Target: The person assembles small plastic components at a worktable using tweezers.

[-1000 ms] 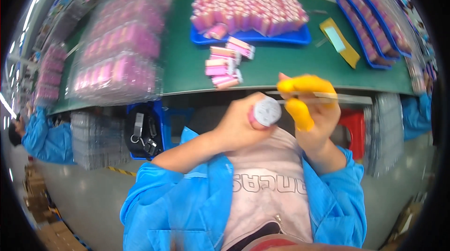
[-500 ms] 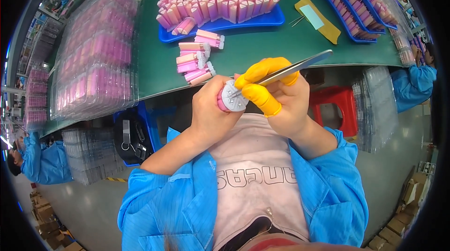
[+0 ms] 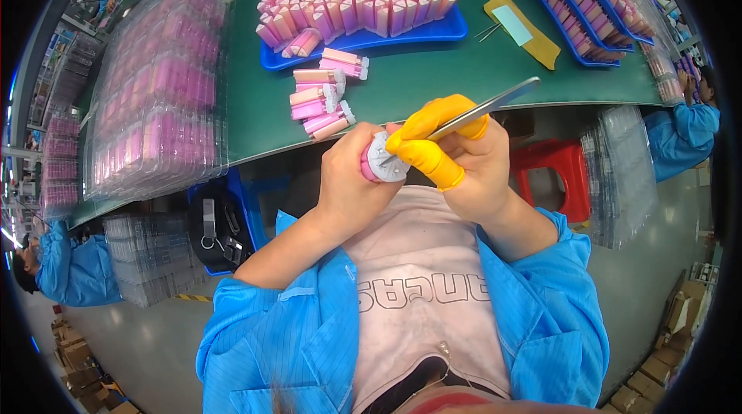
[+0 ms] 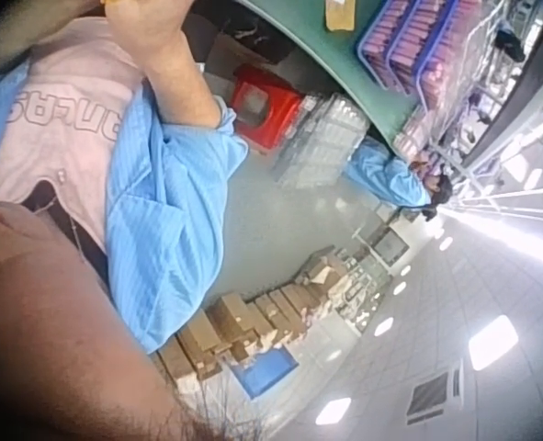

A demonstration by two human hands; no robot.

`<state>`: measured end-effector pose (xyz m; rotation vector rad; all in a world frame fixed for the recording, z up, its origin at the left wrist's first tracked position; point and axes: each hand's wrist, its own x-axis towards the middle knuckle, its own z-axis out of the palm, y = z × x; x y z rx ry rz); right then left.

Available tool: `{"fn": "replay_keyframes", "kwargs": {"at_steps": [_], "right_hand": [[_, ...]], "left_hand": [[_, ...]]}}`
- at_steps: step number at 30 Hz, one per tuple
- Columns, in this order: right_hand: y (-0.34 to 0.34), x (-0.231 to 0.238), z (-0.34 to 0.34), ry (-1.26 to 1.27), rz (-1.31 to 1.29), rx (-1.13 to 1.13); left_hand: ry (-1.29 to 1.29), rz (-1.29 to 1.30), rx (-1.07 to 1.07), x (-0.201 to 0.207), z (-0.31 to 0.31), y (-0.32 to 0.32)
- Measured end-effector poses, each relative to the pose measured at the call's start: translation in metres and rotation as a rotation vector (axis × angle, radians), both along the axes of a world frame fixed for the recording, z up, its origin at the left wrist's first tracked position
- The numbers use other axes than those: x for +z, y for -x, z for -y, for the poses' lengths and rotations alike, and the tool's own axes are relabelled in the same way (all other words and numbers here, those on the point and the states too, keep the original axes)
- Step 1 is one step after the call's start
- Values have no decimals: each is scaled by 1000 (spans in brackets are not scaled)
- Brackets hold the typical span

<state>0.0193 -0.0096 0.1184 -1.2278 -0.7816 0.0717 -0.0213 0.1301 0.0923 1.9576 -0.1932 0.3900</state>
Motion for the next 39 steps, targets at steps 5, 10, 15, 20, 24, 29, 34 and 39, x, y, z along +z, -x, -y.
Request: {"fn": "replay_keyframes", "kwargs": {"at_steps": [5,10,15,20,24,29,34,39], "right_hand": [[3,2,0,-3,-71,-1],[4,0,-1,-50,-115,-15],[3,0,1,-28,-128,-5],[2,-1,2,-30,-137,-2],[3,-1,2,-1,-133,-11],[2,-2,3,-55,-166,10],[2,0,3,-28,-138,-4],[2,-3,3,-25,-157,2]], "left_hand": [[85,-28,-26,-7,1,1],[127,-47,-30,-8,1,1],[47,-19,-8,-7,1,1],[29,-41,-4,-8,1,1],[0,4,13,-8,2,0],[-29,-17,15,-4,3,1],[-34,-22,9,-5,3,0],[-19,-17,7,-5,3,0]]}}
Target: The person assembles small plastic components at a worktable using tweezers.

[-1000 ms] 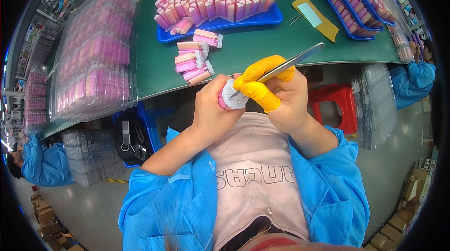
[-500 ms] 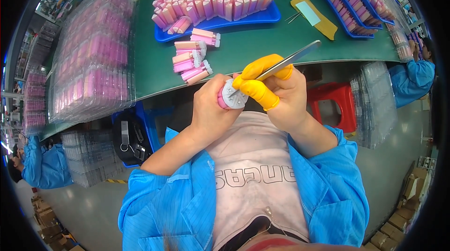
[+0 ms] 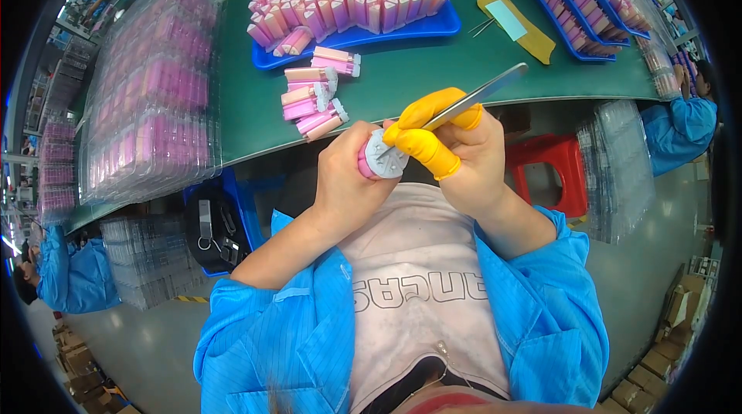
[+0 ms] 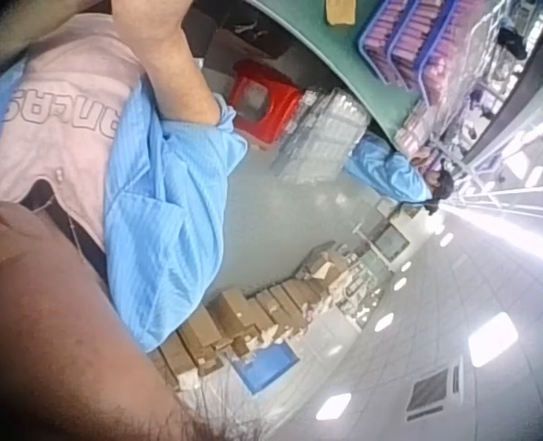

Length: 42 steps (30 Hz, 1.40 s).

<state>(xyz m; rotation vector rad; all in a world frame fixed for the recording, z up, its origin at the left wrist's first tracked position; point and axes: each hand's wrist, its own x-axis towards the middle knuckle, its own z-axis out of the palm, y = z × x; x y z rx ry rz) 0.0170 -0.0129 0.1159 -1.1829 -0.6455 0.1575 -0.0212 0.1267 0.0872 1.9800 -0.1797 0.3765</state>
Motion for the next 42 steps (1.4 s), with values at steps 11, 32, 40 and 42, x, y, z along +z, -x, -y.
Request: {"fn": "replay_keyframes", "kwargs": {"at_steps": [11,32,40,42], "right_hand": [[-4,9,8,231,162,-8],[-10,3,3,-67,-26,29],[-9,0,6,28,34,17],[-7,0,4,1,5,-22]], "left_hand": [[17,19,-33,-4,2,-2],[174,-214,-251,4,-6,-4],[135,-156,-220,-1,-4,-4],[42,-126,-177,0,-4,-5]]}}
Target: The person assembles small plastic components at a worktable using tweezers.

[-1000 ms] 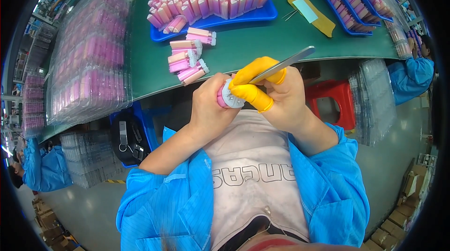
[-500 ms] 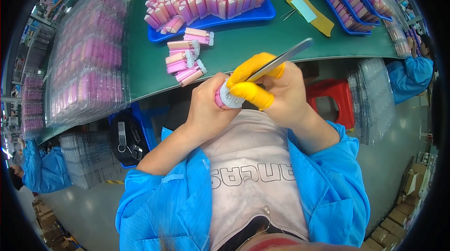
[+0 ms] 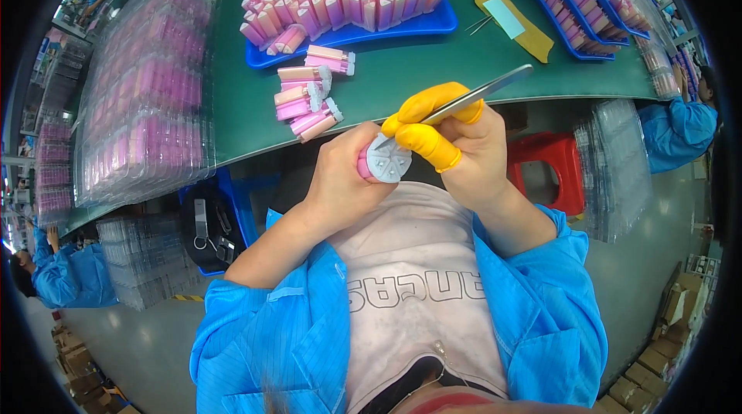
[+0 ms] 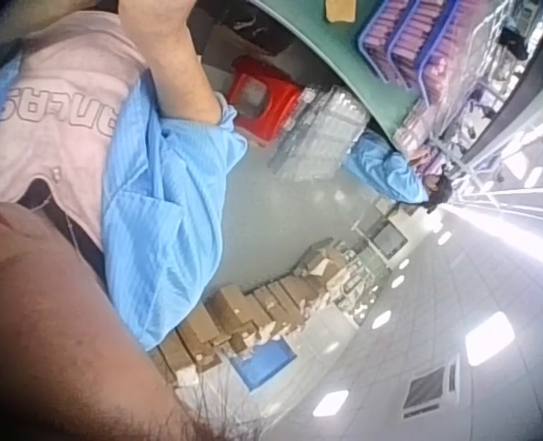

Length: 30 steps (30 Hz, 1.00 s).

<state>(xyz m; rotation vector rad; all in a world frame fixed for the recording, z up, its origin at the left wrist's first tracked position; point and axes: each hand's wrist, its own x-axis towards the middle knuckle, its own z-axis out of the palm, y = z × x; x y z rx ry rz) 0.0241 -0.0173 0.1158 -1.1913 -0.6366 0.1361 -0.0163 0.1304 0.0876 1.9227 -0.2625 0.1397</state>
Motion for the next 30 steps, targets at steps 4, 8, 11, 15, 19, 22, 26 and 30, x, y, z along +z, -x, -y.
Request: {"fn": "replay_keyframes", "kwargs": {"at_steps": [4,8,11,15,19,22,26,30], "right_hand": [[1,2,1,49,6,-18],[2,2,3,61,-23,-7],[2,2,2,37,-18,-16],[2,1,3,51,-16,-10],[2,1,4,72,-16,-14],[2,0,4,64,1,-42],[3,0,3,-1,-28,-26],[4,1,2,4,-19,-13]], "left_hand": [[-43,43,11,-1,0,-1],[14,26,9,-3,3,0],[47,13,0,-6,2,0],[32,11,6,-5,2,1],[6,33,22,1,5,1],[8,31,25,1,5,1],[17,29,17,0,4,0],[3,50,30,1,5,0]]}}
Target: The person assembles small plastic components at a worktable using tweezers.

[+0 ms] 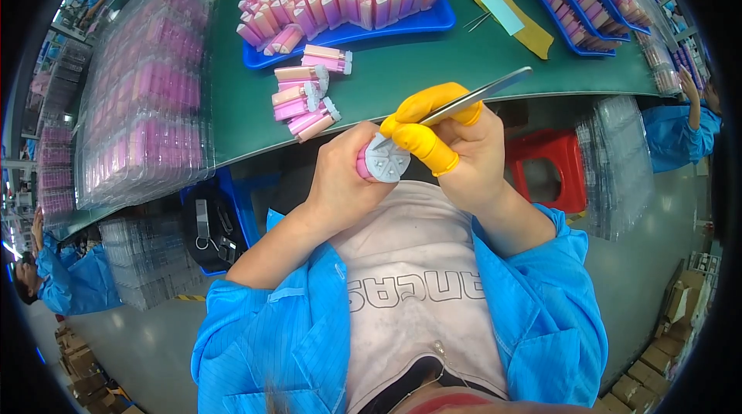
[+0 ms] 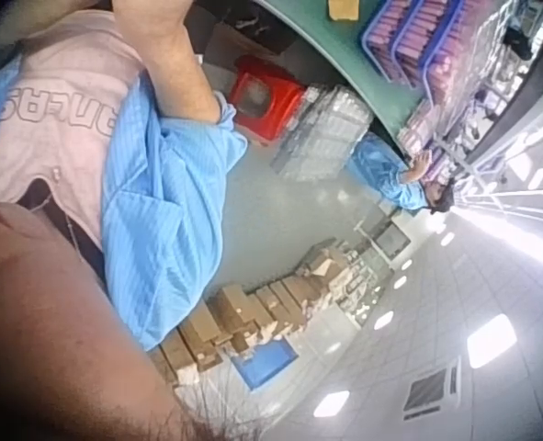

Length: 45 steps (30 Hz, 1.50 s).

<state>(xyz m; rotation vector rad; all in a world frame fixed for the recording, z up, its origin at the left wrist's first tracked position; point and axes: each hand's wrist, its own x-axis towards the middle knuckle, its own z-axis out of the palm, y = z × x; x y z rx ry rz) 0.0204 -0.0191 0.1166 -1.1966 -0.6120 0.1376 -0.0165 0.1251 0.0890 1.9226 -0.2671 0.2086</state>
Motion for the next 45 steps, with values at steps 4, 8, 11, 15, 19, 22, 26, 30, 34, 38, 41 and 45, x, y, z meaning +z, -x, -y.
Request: {"fn": "replay_keyframes", "kwargs": {"at_steps": [4,8,11,15,19,22,26,30,34,38,41,45], "right_hand": [[-2,-1,1,22,30,-7],[-2,-2,2,37,15,-16],[0,0,1,13,-5,-12],[-1,0,1,7,16,-18],[-1,11,3,275,143,-49],[-2,23,4,618,505,-105],[-3,17,-2,288,209,-26],[-13,-1,-7,-312,-132,-45],[-37,-13,-8,-254,-95,-163],[-76,-40,2,-63,-91,-260],[-104,-57,22,108,-78,-405],[-134,-83,36,64,-116,-405]], "left_hand": [[-31,-13,7,0,0,1],[34,-50,-10,-2,2,0],[75,-58,-12,-4,2,2],[71,-84,-30,-4,1,1],[-7,-14,-31,-10,0,-2],[-65,45,-16,-7,0,-1],[6,30,-13,-3,-2,-2],[206,-138,-145,7,-17,-2],[583,-372,-238,7,-34,9],[738,-434,-272,27,-59,23],[574,-430,-144,55,-90,36],[225,-25,354,98,-136,63]]}}
